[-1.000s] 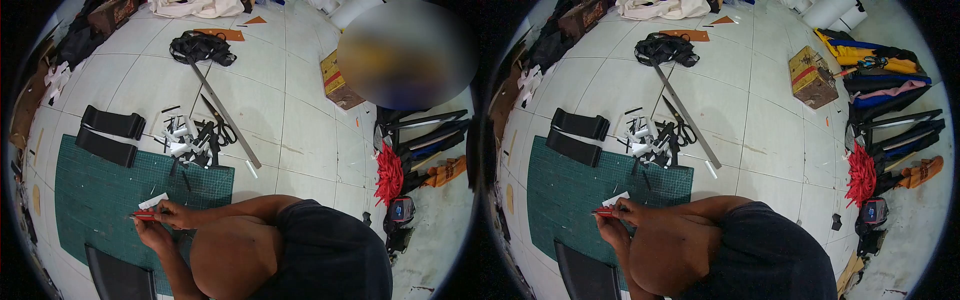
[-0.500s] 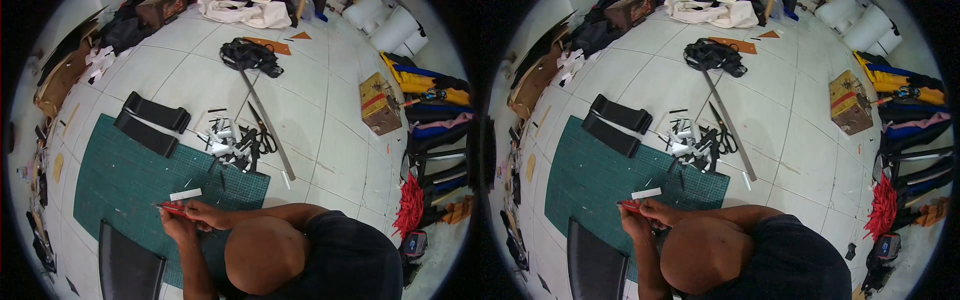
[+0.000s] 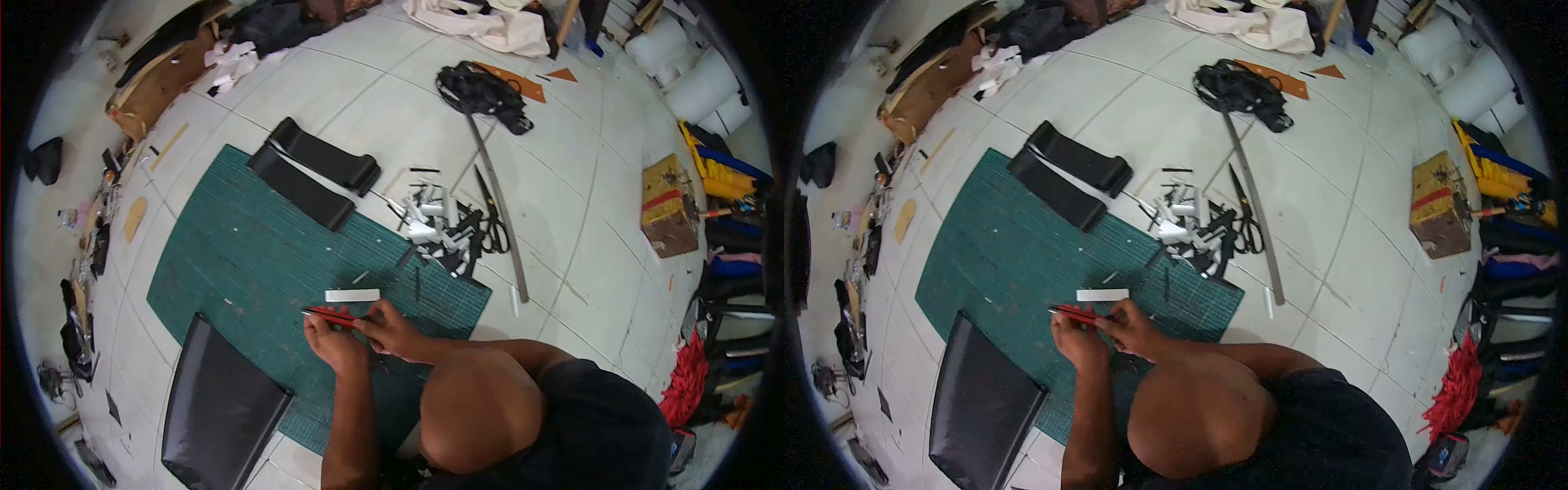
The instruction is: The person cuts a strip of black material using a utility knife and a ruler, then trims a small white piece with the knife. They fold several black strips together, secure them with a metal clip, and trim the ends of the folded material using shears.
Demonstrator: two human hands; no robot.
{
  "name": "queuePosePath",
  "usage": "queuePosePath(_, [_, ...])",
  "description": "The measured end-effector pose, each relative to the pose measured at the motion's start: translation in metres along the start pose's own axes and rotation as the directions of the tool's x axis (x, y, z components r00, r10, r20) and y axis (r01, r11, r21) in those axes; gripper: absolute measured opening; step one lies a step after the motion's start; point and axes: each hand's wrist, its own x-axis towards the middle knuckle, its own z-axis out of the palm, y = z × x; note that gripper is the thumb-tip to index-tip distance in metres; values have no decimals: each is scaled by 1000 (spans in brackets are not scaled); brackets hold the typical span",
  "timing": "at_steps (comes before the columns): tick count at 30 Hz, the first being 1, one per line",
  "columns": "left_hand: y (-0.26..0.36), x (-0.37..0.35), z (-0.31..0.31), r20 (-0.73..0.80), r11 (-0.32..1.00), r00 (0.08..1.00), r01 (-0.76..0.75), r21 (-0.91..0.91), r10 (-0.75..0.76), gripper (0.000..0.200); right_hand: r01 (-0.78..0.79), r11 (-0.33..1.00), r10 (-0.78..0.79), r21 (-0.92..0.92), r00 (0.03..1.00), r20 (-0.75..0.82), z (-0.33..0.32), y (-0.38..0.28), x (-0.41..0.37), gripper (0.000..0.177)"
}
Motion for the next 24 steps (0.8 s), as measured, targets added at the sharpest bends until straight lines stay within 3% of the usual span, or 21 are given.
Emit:
queuePosePath(3, [3, -2, 7, -26, 999, 1000, -14, -31, 14, 25, 34, 988, -45, 153, 997, 67, -8, 4, 8, 34])
queuePosePath(7, [12, 1, 8, -69, 996, 997, 16, -92, -22, 25, 0, 983, -37, 186, 980, 194, -7, 3, 11, 34])
queuePosePath(10, [8, 8, 1, -26, 986, 996, 84, -146, -89, 25, -114, 949, 21, 293, 953, 302, -8, 3, 8, 38])
queuePosePath(13, [7, 7, -3, -9, 984, 993, 119, -130, -121, 26, -194, 939, 101, 285, 945, 312, 2, -5, 3, 37])
queuePosePath(14, [4, 8, -3, -30, 984, 993, 108, -140, -114, 26, -207, 941, 141, 268, 959, 246, 7, -10, 2, 29])
queuePosePath(20, [-8, 3, 5, -90, 992, 993, 61, -110, -71, 27, -10, 991, -20, 134, 976, 216, 3, 13, 9, 36])
queuePosePath(24, [-2, 3, 8, -110, 988, 989, 82, -134, -97, 26, -14, 998, 1, 68, 983, 185, -2, 17, 10, 35])
